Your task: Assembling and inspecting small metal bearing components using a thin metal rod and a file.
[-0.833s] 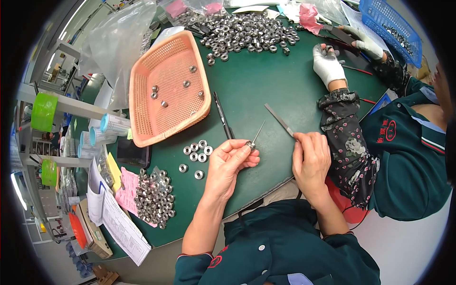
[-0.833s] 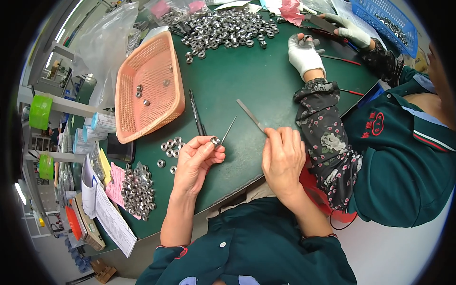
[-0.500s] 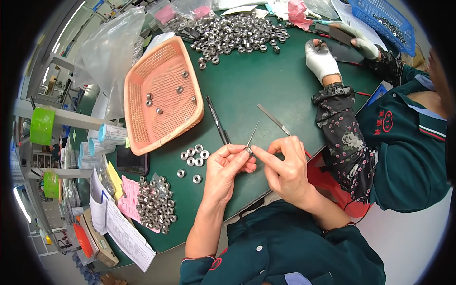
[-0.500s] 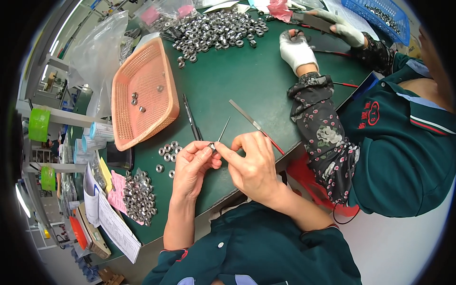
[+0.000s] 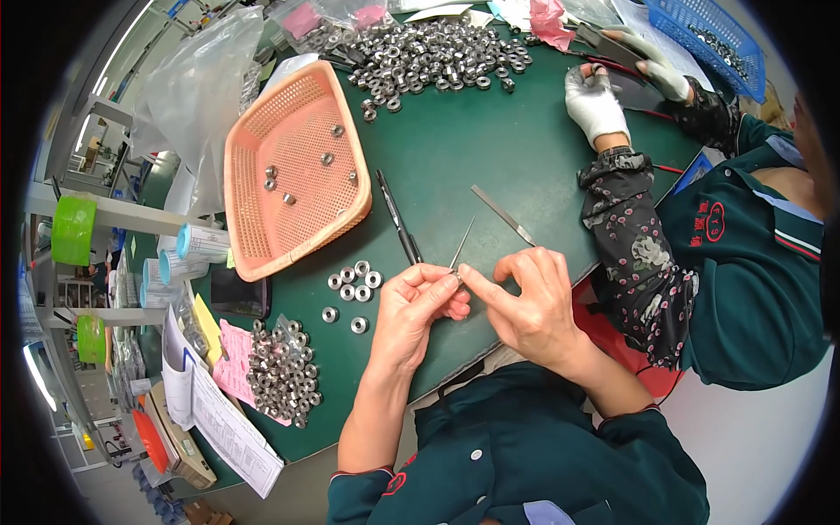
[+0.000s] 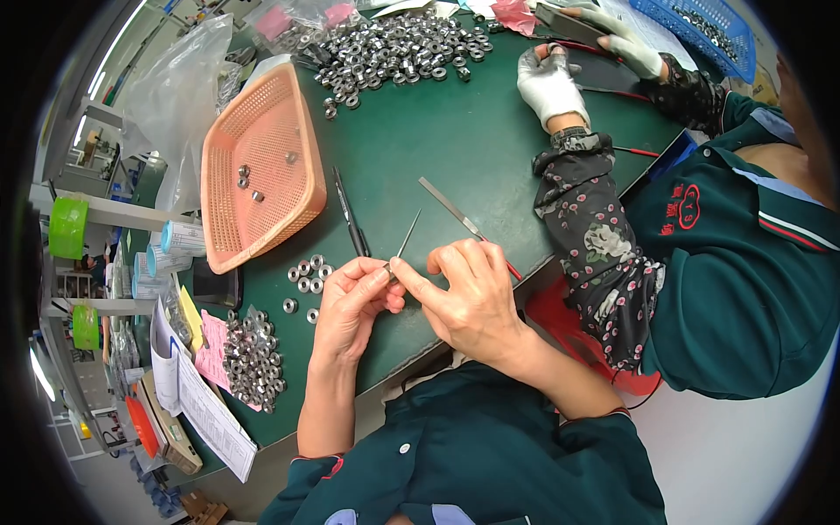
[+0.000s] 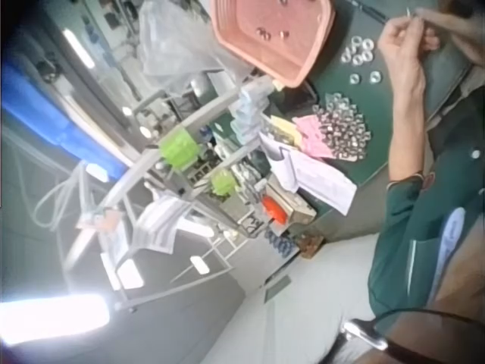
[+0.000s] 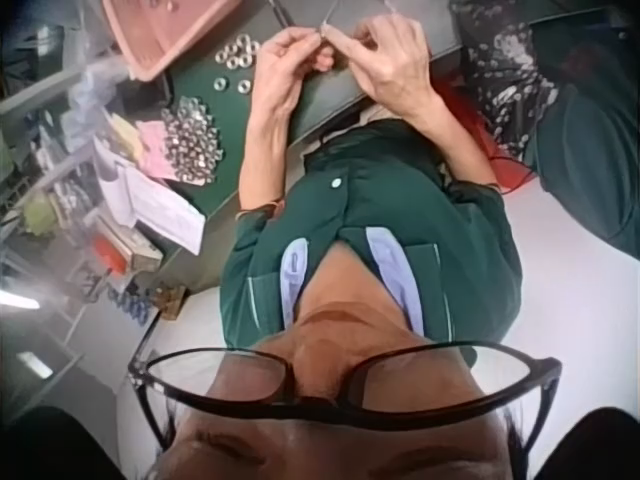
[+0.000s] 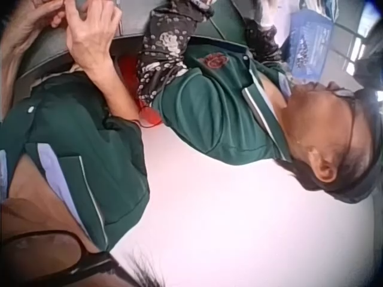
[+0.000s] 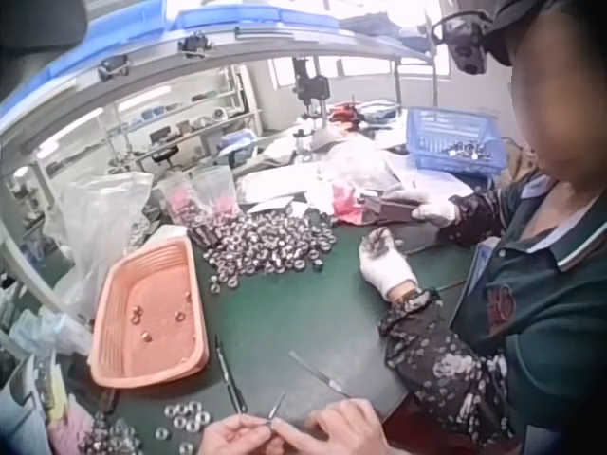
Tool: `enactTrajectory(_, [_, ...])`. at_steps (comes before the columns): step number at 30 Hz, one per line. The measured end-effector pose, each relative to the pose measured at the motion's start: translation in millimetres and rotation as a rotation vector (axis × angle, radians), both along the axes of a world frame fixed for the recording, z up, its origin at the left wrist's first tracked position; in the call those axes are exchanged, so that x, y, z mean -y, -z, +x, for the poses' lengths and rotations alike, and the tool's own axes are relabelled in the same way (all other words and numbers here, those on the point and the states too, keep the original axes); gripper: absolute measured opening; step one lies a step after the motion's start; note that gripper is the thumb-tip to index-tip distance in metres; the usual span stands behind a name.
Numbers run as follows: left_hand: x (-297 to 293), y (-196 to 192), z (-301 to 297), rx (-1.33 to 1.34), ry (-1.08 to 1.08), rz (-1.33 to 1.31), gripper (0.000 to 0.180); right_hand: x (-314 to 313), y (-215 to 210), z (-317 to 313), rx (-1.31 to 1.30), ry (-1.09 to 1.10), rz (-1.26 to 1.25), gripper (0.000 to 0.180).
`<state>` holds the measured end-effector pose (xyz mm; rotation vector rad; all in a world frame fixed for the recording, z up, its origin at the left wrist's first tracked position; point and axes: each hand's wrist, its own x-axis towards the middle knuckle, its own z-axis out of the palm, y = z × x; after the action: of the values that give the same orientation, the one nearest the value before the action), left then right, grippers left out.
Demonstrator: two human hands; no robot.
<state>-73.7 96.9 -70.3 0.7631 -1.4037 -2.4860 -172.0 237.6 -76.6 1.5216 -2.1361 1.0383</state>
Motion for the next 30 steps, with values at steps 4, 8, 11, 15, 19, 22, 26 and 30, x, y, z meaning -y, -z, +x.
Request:
enactTrajectory(4, [-1, 0, 0, 0.008, 0.004, 0.003, 0.013, -1, -2, -3, -0.048, 0.0, 0.011, 0.041])
enactTrajectory(8, [5, 0, 2, -0.026, 0.025, 0.029, 0.014, 1, -2, -6, -0.058, 0.031, 0.02, 0.036])
enactTrajectory(11, [1, -8, 1, -0.059, -0.053, 0.048, 0.018, 5, -1, -7, 0.031, 0.031, 0.012, 0.03])
enactTrajectory(15, [3, -13, 6, -0.173, -0.082, 0.063, 0.026, 24, 2, -5, 0.089, -0.059, 0.066, 0.025])
enactTrajectory(19, [10, -4, 25, -0.203, -0.085, 0.242, 0.03, 35, 11, 0, -0.001, -0.237, 0.192, 0.02])
enactTrajectory(22, [13, -3, 35, -0.209, -0.119, 0.232, 0.03, 40, 12, 4, -0.059, -0.379, 0.168, 0.011])
enactTrajectory(26, [18, -3, 47, -0.228, -0.181, 0.2, 0.029, 49, 10, 3, -0.183, -0.472, 0.189, 0.007])
enactTrajectory(30, [26, 0, 58, -0.289, -0.201, 0.231, 0.028, 55, 16, 5, -0.192, -0.5, 0.085, 0.012])
